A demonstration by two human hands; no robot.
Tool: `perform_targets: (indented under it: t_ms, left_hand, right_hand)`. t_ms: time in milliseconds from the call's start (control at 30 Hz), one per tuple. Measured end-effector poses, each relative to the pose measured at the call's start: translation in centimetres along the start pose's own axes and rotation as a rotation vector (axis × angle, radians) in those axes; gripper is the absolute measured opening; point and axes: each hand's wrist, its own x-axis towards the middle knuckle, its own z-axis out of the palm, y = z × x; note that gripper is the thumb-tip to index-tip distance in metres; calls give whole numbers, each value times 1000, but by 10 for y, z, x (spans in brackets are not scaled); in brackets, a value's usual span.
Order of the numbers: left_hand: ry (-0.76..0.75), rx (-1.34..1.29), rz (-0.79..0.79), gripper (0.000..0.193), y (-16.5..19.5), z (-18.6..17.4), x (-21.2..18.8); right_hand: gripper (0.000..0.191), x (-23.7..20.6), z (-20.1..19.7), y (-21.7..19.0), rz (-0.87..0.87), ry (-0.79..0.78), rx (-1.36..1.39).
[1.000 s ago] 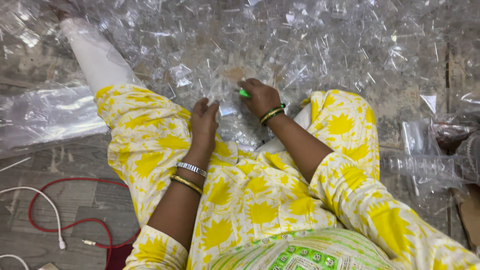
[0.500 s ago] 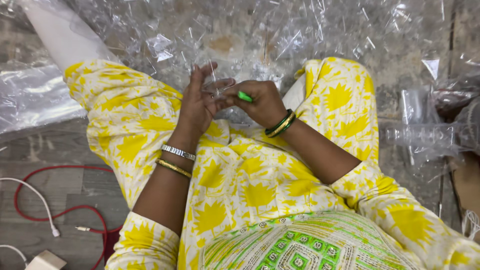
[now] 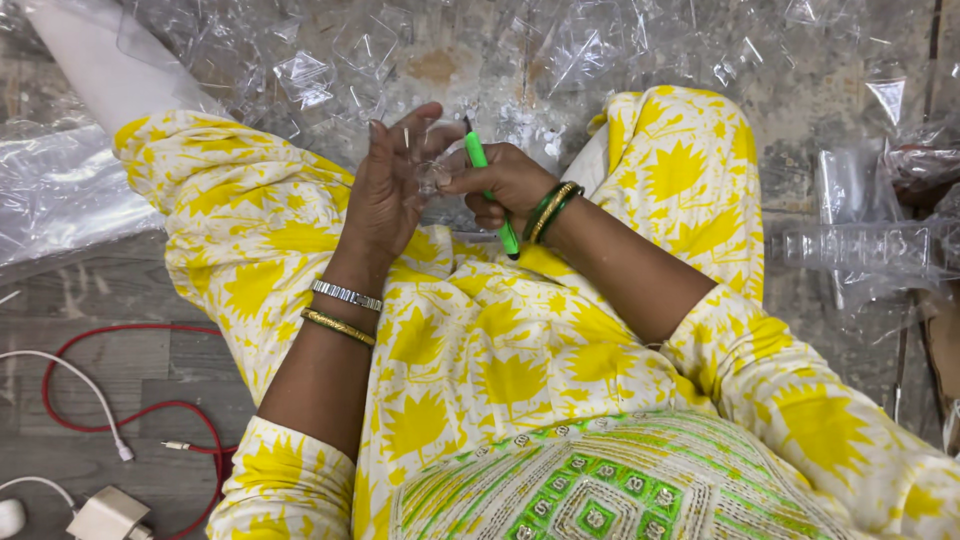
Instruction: The person sits on the floor surrounded by clear plastic scraps and cuts small clear plastic pieces one at a time using a green utility knife, holding each piece in one hand while slicing with the other, then sets the cut piece aside and picks up the next piece.
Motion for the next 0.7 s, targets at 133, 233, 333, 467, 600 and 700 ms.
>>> perform_targets:
  t_ms: [133, 233, 333, 467, 600, 700]
  left_hand:
    - [18, 65, -17, 85, 1, 4, -4]
    - [57, 88, -3, 84, 1, 3, -5]
    - [145, 138, 62, 82, 2, 2, -2]
    - [231, 154, 69, 79, 0, -1, -3]
    - [89, 209, 238, 69, -5, -5, -5]
    - [99, 186, 240, 62, -7, -7, -3]
  right_hand:
    - [22, 8, -2, 3, 106, -16, 6]
    - [21, 11, -3, 9, 115, -16, 19]
    - [21, 17, -2, 16, 34, 60, 11]
    - [20, 24, -5, 21, -115, 198, -102]
    - [21, 25, -6, 21, -77, 276, -126]
    - [20, 22, -3, 18, -3, 196, -113]
